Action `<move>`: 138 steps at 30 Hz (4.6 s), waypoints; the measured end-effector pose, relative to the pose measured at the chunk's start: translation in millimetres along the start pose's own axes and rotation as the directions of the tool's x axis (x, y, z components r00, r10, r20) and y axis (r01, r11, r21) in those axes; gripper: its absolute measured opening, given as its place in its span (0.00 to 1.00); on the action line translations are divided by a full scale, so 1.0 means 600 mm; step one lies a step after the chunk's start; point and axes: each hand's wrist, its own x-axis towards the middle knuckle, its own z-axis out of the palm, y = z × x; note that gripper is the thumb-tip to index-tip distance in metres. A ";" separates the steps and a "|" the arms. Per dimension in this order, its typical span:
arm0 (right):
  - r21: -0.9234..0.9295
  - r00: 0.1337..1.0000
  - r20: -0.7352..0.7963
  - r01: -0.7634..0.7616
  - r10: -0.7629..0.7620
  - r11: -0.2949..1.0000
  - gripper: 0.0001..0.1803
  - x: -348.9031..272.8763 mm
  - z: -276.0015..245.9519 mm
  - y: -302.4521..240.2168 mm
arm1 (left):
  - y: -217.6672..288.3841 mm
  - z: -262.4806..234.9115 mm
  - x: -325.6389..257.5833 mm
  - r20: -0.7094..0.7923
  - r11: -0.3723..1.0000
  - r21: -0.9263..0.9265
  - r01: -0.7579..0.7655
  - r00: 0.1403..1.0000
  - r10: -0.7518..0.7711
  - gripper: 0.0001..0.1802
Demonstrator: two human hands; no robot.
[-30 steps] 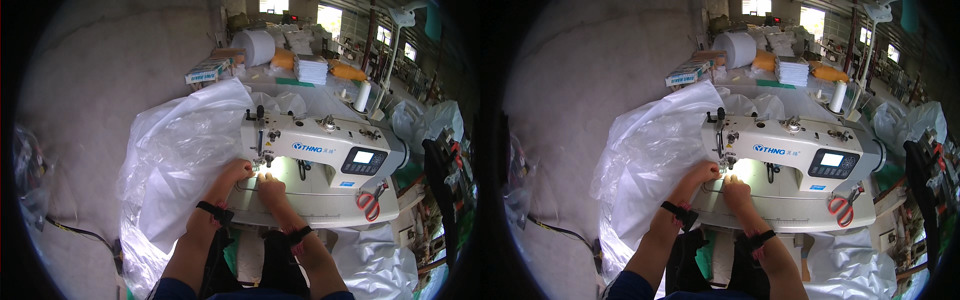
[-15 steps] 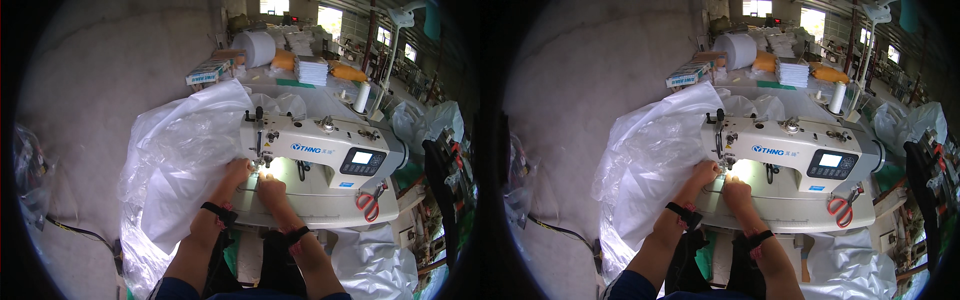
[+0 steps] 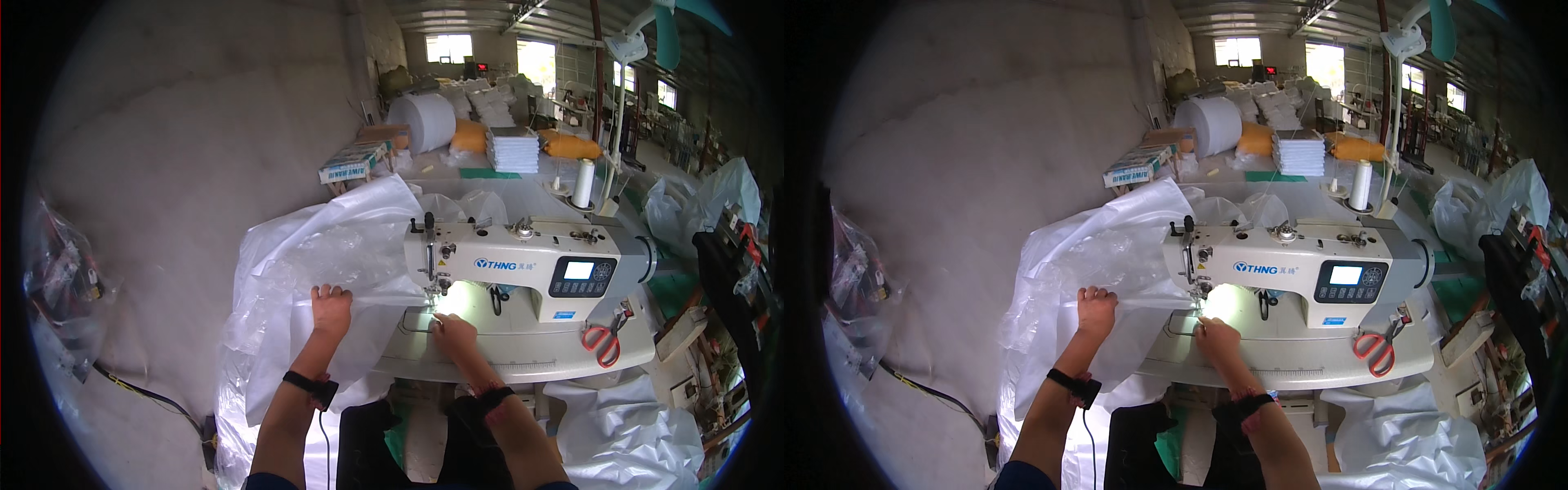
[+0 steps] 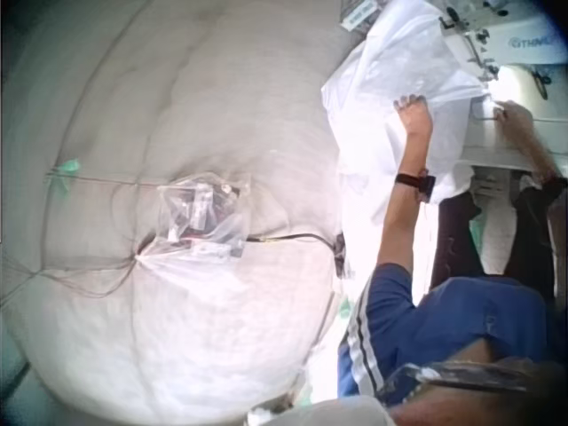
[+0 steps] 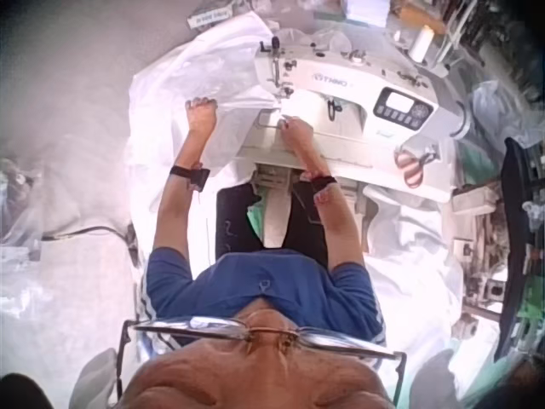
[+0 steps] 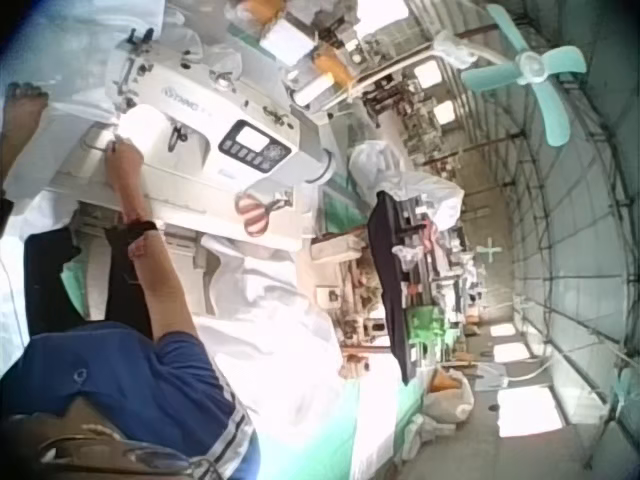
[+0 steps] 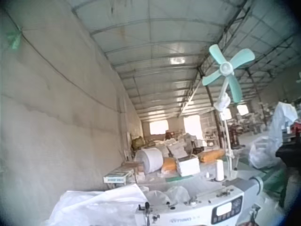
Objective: Sewing together edges of large white plastic liners using an industrial sewing machine.
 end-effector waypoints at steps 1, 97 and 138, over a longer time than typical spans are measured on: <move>0.198 0.998 0.011 -0.059 0.058 0.978 0.17 -0.011 -0.007 -0.009 | -0.006 -0.018 -0.011 0.008 1.000 -0.011 0.007 1.000 -0.007 0.06; 0.165 0.946 0.289 -0.202 0.149 0.965 0.40 -0.212 -0.002 -0.130 | 0.219 -0.158 -0.505 0.588 0.837 -0.509 0.199 0.791 0.170 0.10; -0.209 0.946 0.303 -0.050 0.113 0.977 0.18 -0.069 -0.013 -0.115 | 0.239 -0.104 -0.380 0.432 0.796 -0.547 0.258 0.902 0.005 0.10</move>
